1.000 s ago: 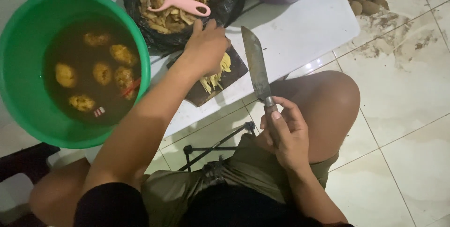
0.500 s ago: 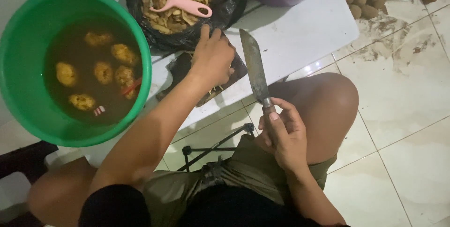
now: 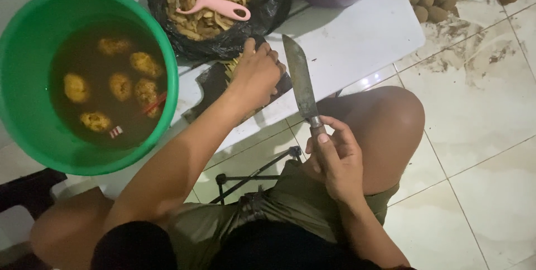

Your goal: Slicing peeled potatoes into thin julienne strips using a kitchen knife on a small cutting board.

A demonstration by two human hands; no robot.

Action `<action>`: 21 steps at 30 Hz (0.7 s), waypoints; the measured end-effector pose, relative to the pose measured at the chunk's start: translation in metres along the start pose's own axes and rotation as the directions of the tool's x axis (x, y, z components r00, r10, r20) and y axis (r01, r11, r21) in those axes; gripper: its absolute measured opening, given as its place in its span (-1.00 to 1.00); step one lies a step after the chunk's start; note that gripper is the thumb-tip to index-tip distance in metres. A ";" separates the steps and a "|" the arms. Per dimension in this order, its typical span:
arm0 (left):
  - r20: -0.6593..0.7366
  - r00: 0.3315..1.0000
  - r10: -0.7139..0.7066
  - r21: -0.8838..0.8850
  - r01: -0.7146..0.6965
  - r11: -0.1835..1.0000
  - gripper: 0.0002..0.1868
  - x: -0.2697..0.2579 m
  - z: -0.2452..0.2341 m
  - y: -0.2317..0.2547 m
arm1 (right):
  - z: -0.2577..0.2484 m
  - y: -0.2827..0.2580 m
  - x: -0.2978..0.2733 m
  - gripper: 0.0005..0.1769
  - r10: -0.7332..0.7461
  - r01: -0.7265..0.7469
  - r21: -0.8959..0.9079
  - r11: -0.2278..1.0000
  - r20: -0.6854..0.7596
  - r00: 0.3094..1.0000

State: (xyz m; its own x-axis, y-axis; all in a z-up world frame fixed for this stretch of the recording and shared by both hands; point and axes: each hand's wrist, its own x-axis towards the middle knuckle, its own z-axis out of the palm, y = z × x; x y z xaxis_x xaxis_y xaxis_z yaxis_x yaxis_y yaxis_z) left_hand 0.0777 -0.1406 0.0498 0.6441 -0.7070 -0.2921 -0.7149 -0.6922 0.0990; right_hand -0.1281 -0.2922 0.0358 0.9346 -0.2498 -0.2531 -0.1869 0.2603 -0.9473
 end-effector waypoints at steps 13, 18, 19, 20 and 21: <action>-0.129 0.979 0.159 0.214 -0.129 0.968 -0.67 -0.016 0.012 -0.003 | -0.002 0.002 0.002 -0.54 0.012 -0.013 0.036 0.999 0.028 1.000; -0.241 0.947 0.210 0.181 -0.169 0.969 -0.71 -0.011 0.027 -0.005 | 0.000 -0.002 0.000 -0.52 0.034 -0.035 0.050 0.998 0.028 0.999; -0.241 0.948 0.210 0.181 -0.169 0.969 -0.71 -0.012 0.025 -0.004 | 0.000 -0.001 0.000 -0.52 0.034 -0.035 0.050 0.998 0.028 0.999; -0.267 0.944 0.195 0.141 -0.162 0.977 -0.74 -0.013 0.023 -0.004 | -0.001 -0.001 0.001 -0.53 0.019 -0.021 0.044 0.999 0.031 0.999; -0.292 0.939 0.180 0.100 -0.157 0.983 -0.76 -0.014 0.021 -0.003 | -0.001 0.000 0.001 -0.55 0.005 -0.006 0.037 0.999 0.034 0.999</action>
State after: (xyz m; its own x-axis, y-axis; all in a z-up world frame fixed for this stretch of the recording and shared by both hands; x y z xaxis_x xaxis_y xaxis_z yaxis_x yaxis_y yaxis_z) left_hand 0.0651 -0.1250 0.0336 0.5559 -0.8310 0.0210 -0.8308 -0.5545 0.0477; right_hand -0.1274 -0.2933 0.0354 0.9436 -0.2166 -0.2506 -0.1811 0.2962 -0.9378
